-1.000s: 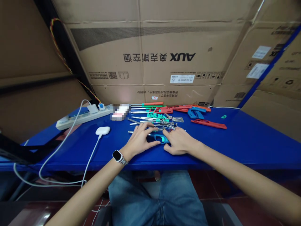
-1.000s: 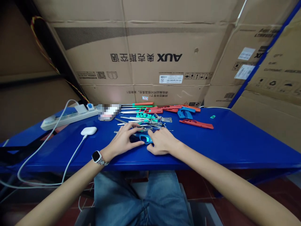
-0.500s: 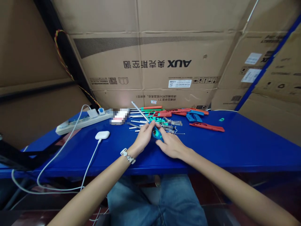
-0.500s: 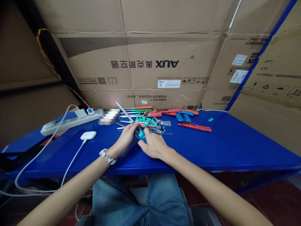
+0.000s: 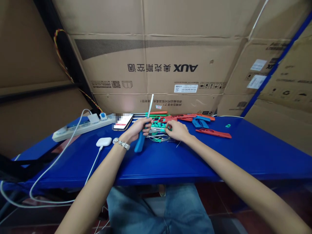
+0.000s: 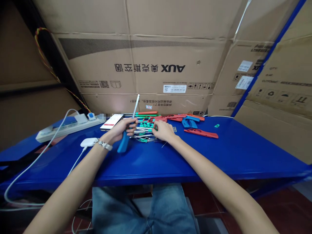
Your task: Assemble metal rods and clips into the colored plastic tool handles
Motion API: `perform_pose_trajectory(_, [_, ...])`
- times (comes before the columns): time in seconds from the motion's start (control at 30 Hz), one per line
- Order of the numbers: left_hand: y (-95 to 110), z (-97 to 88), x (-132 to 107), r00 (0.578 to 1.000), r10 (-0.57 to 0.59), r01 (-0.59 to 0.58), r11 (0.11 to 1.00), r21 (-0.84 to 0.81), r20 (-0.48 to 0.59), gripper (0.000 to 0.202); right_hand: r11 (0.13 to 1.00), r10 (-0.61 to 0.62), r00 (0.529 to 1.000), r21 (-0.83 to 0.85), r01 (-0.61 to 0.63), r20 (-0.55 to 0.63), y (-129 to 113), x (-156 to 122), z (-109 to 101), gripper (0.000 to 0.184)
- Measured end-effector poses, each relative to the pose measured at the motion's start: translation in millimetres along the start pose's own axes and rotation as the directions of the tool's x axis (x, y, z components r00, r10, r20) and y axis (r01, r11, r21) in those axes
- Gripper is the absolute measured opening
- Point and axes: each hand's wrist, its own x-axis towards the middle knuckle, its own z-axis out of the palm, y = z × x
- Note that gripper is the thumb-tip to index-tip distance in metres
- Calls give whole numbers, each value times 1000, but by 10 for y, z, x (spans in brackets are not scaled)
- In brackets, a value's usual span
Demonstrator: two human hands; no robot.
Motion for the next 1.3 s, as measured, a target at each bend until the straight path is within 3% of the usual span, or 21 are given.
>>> perform_pose_trajectory(0.13, [-116,21,-38,999,29,-36,979,202,37,25,986,-121,992,-110,123,19,-84,135,62,27])
perform_pose_trajectory(0.23, [-163,94,-56,985,164,-174,894,413,60,25,981,-127,990,-141,134,56,-146,161,89,23])
perform_pose_trajectory(0.3, [-191,145,-53,940,324,-323,734,597,110,25,983,-118,992,-134,122,41,-151,153,92,20])
perform_pose_trajectory(0.37, [-224,185,-48,889,426,-391,517,761,167,24,994,-85,996,-73,84,-14,-123,136,92,20])
perform_pose_trajectory(0.47, [-275,210,-57,904,392,-296,283,912,172,26,977,43,994,212,-21,-98,-24,100,101,19])
perform_pose_trajectory(0.53, [-296,202,-74,924,353,-231,215,949,144,28,874,116,986,484,-43,-122,61,64,117,19])
perform_pose_trajectory(0.67, [-309,167,-105,928,354,-194,188,963,118,31,556,202,973,831,-18,-115,174,-33,150,26])
perform_pose_trajectory(0.8, [-313,155,-120,929,352,-183,156,971,118,31,305,300,954,946,-110,15,162,-88,126,21])
perform_pose_trajectory(0.9, [-311,157,-132,929,348,-188,144,972,128,32,168,365,930,979,-117,49,136,-85,68,18])
perform_pose_trajectory(1.0, [-299,157,-142,928,345,-196,140,970,138,33,113,385,922,989,-93,43,132,-79,15,17])
perform_pose_trajectory(1.3, [-298,188,-138,943,308,-172,132,976,125,34,93,431,902,993,-73,25,113,-89,5,21])
